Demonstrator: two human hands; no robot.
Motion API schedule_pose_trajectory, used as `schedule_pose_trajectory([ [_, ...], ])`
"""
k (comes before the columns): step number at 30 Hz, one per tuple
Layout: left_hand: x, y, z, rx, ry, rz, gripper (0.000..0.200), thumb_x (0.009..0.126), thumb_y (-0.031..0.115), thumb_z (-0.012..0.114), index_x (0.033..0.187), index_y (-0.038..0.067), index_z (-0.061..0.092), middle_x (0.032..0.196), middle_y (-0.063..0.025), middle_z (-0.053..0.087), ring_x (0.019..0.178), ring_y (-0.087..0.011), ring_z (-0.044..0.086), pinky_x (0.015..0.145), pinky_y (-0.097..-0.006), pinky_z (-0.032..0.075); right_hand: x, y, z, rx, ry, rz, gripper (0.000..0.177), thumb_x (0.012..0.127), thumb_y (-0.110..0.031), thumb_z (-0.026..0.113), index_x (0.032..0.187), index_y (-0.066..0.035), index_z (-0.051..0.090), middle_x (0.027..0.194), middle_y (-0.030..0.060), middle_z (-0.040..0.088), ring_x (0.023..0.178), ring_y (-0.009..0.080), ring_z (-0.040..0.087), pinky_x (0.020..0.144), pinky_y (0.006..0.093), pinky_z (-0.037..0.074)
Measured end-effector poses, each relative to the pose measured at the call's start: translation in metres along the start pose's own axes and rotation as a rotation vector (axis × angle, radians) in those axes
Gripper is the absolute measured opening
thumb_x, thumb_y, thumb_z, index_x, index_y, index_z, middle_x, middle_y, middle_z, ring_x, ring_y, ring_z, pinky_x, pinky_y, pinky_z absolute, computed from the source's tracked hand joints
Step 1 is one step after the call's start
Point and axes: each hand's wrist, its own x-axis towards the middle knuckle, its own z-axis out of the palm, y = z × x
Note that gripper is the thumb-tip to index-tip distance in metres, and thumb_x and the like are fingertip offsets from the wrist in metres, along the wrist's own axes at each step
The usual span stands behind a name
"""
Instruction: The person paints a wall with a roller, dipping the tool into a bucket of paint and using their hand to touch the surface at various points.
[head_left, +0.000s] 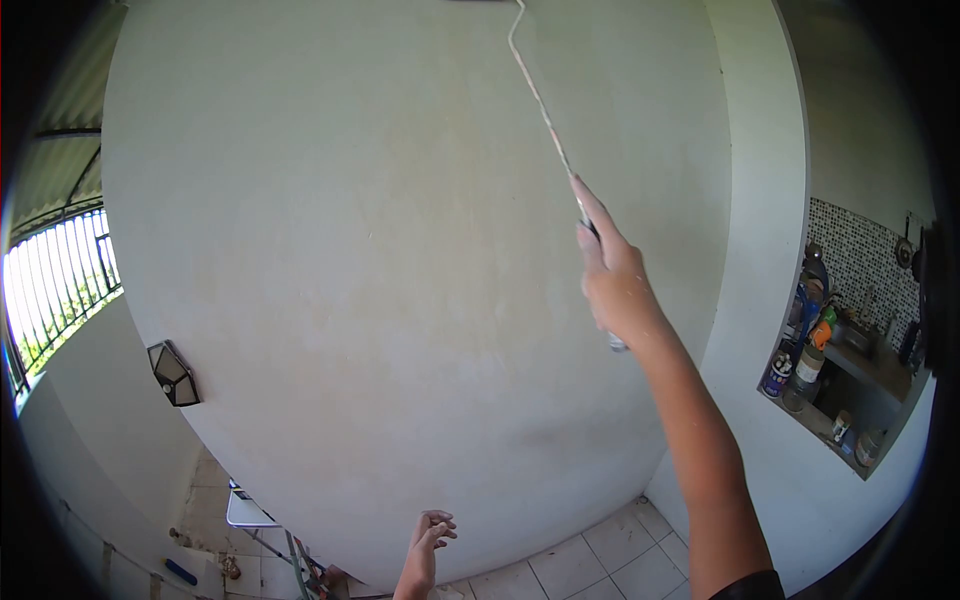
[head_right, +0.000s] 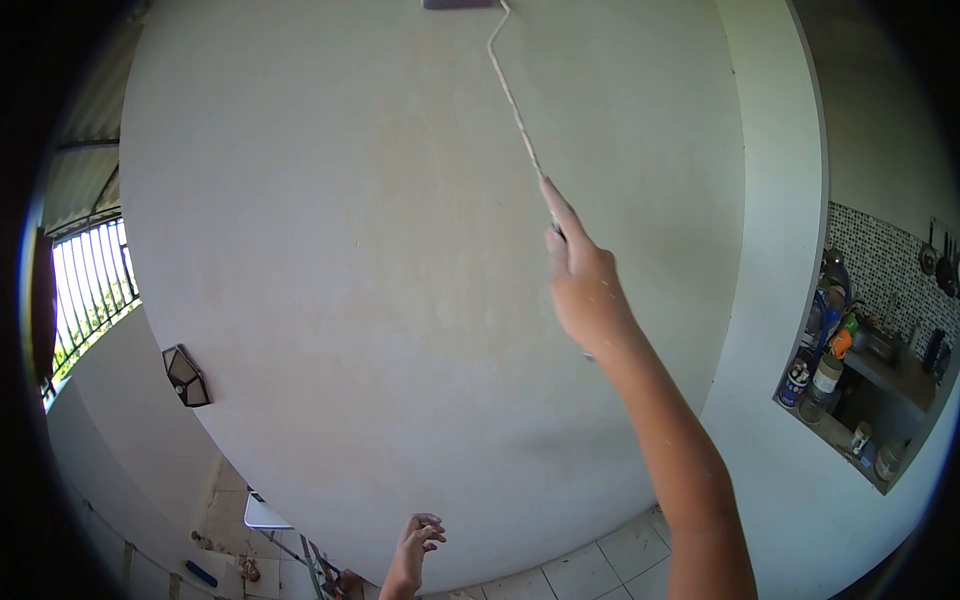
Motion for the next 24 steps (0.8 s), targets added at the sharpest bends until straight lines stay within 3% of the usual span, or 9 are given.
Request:
schedule_pose_trajectory([
  [4,-0.016,0.002,-0.001,0.08,-0.129,0.085,0.034,0.095,0.024,0.055,0.122,0.005,0.056,0.11,-0.0109,0.061,0.104,-0.0236,0.057,0.092,-0.0407,0.045,0.004,0.012,0.044,0.011,-0.038,-0.056,0.067,0.099,-0.006,0.044,0.155,-0.027,0.014,0.063,0.0151,0.052,0.052,0.0269,0.053,0.054,0.0504,0.038],
  [7,-0.026,-0.02,-0.02,0.158,-0.205,0.133,0.033,0.096,0.025,0.054,0.122,0.005,0.053,0.104,-0.0076,0.059,0.097,-0.0185,0.057,0.084,-0.0363,0.045,-0.035,0.098,0.094,-0.084,0.026,-0.251,0.082,0.091,0.004,0.05,0.156,-0.023,0.008,0.065,0.0199,0.058,0.059,0.0353,0.061,0.059,0.048,0.048],
  [10,-0.032,-0.054,-0.052,0.197,-0.201,0.089,0.034,0.097,0.027,0.051,0.123,0.005,0.053,0.107,-0.008,0.06,0.096,-0.0191,0.057,0.083,-0.036,0.045,-0.12,0.167,0.112,-0.17,-0.111,-0.086,0.086,0.086,0.008,0.05,0.157,-0.018,0.007,0.075,0.0254,0.064,0.064,0.0387,0.065,0.06,0.0444,0.051],
  [12,-0.036,-0.073,-0.074,0.197,-0.168,0.061,0.034,0.098,0.028,0.05,0.123,0.004,0.053,0.109,-0.0083,0.06,0.097,-0.0191,0.057,0.082,-0.0354,0.046,-0.165,0.204,0.126,-0.238,-0.205,0.032,0.086,0.085,0.01,0.049,0.156,-0.012,0.007,0.107,0.0356,0.063,0.07,0.0451,0.065,0.066,0.0444,0.053],
  [13,-0.035,-0.079,-0.084,0.201,-0.154,0.044,0.035,0.098,0.028,0.049,0.123,0.004,0.053,0.109,-0.0085,0.06,0.097,-0.0191,0.057,0.082,-0.0351,0.046,-0.169,0.213,0.129,-0.229,-0.21,0.035,0.086,0.085,0.01,0.049,0.156,-0.012,0.006,0.107,0.0355,0.063,0.07,0.0451,0.065,0.065,0.0447,0.053],
  [17,-0.039,-0.049,-0.093,0.311,-0.105,-0.086,0.035,0.099,0.026,0.05,0.124,0.001,0.052,0.114,-0.0111,0.059,0.101,-0.0209,0.057,0.084,-0.0355,0.047,-0.142,0.187,0.121,-0.175,-0.156,-0.034,0.087,0.085,0.009,0.048,0.156,-0.016,0.006,0.106,0.0353,0.063,0.068,0.0447,0.064,0.064,0.0466,0.053],
  [19,-0.029,-0.051,-0.096,0.286,-0.093,-0.095,0.035,0.1,0.025,0.05,0.124,0.0,0.051,0.116,-0.0124,0.059,0.104,-0.0219,0.057,0.085,-0.0358,0.048,-0.089,0.156,0.098,-0.149,-0.096,-0.129,0.088,0.084,0.011,0.048,0.157,-0.019,0.008,0.091,0.0344,0.064,0.066,0.0428,0.065,0.06,0.0466,0.051],
  [21,-0.024,-0.054,-0.092,0.263,-0.142,0.024,0.035,0.101,0.026,0.048,0.125,0.001,0.051,0.117,-0.0129,0.058,0.104,-0.0227,0.058,0.085,-0.0361,0.048,-0.019,0.064,0.039,-0.136,-0.13,-0.03,0.091,0.083,0.013,0.045,0.156,-0.03,0.01,0.094,0.0342,0.064,0.074,0.044,0.065,0.066,0.0492,0.049],
  [24,-0.011,-0.063,-0.086,0.244,-0.185,0.08,0.034,0.102,0.024,0.046,0.126,0.001,0.05,0.119,-0.0133,0.057,0.106,-0.0237,0.058,0.084,-0.0363,0.049,0.037,0.013,0.004,-0.225,-0.024,-0.226,0.088,0.086,0.01,0.043,0.154,-0.033,0.008,0.121,0.0364,0.057,0.075,0.0432,0.066,0.071,0.0482,0.055],
])
